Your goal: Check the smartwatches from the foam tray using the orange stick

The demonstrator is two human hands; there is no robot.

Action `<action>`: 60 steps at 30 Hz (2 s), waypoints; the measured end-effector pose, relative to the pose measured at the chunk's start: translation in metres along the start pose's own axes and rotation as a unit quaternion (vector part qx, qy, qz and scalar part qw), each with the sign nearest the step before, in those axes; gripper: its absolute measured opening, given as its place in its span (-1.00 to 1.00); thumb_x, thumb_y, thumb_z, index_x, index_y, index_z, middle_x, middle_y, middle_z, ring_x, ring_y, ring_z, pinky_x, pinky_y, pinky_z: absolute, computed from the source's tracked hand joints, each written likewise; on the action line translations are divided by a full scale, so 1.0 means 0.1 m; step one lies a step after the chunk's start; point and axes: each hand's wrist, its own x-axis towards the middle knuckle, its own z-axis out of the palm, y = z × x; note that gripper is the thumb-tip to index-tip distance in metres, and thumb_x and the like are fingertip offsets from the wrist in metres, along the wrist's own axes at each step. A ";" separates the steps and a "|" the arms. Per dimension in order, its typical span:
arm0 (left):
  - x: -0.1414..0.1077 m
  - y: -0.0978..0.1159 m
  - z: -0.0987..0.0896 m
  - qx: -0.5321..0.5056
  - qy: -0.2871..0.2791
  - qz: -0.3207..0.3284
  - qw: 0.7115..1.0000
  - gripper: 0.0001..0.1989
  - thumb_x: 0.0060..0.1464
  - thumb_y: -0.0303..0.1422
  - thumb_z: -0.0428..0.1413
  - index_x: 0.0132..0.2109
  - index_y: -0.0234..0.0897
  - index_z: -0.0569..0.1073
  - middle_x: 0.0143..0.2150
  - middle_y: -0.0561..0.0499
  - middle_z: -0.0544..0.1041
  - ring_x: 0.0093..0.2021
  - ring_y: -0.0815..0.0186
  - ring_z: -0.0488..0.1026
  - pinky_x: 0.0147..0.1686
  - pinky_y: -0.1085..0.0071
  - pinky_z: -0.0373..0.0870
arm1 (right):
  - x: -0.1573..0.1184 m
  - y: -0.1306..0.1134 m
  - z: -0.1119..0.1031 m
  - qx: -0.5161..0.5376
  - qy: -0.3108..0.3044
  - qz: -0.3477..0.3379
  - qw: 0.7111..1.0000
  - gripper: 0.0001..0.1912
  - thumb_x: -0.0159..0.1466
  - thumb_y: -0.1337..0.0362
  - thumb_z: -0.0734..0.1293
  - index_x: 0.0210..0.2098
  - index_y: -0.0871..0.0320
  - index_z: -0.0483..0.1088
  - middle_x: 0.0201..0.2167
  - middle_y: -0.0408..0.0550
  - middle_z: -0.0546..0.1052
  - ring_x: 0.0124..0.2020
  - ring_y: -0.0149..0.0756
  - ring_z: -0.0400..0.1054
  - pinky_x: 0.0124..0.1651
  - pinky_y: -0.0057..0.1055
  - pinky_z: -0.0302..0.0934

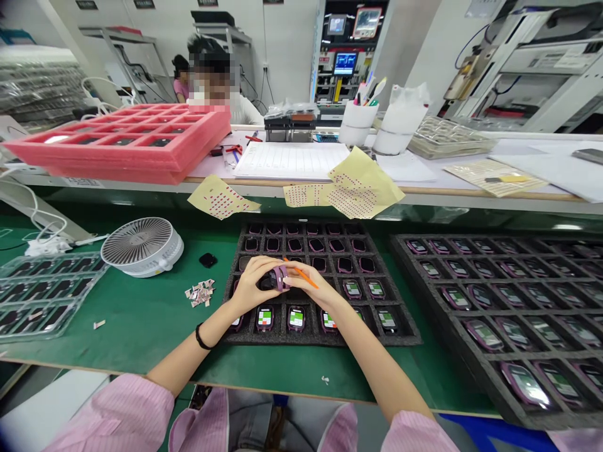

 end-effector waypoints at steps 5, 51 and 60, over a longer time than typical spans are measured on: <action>-0.02 0.00 0.01 0.006 0.012 0.016 1.000 -0.51 -0.04 -0.34 0.26 0.08 -0.19 0.40 0.00 -0.13 0.52 0.01 0.13 0.39 0.02 0.15 0.29 | 0.00 -0.02 0.00 0.002 -0.012 -0.001 1.000 -0.68 0.05 0.24 0.47 -0.18 0.07 0.49 -0.21 -0.06 0.56 -0.12 -0.24 0.42 0.02 -0.26 0.20; -0.04 -0.03 0.02 -0.058 -0.008 -0.132 0.989 -0.57 -0.07 -0.33 0.27 0.00 -0.25 0.46 -0.07 -0.13 0.53 -0.10 0.17 0.47 -0.30 0.36 0.50 | -0.05 0.05 0.10 -0.113 0.225 -0.220 0.942 -0.40 0.31 -0.13 0.09 -0.60 0.12 0.44 -0.63 -0.04 0.49 -0.66 -0.31 0.34 -0.50 -0.27 0.29; -0.02 -0.04 0.03 -0.059 -0.012 -0.143 0.988 -0.54 -0.10 -0.35 0.29 0.00 -0.26 0.45 -0.08 -0.10 0.53 -0.18 0.25 0.50 -0.32 0.42 0.51 | -0.05 0.05 0.06 -0.056 0.184 -0.210 0.959 -0.42 0.33 -0.08 0.10 -0.57 0.16 0.45 -0.61 -0.04 0.53 -0.67 -0.31 0.38 -0.47 -0.30 0.31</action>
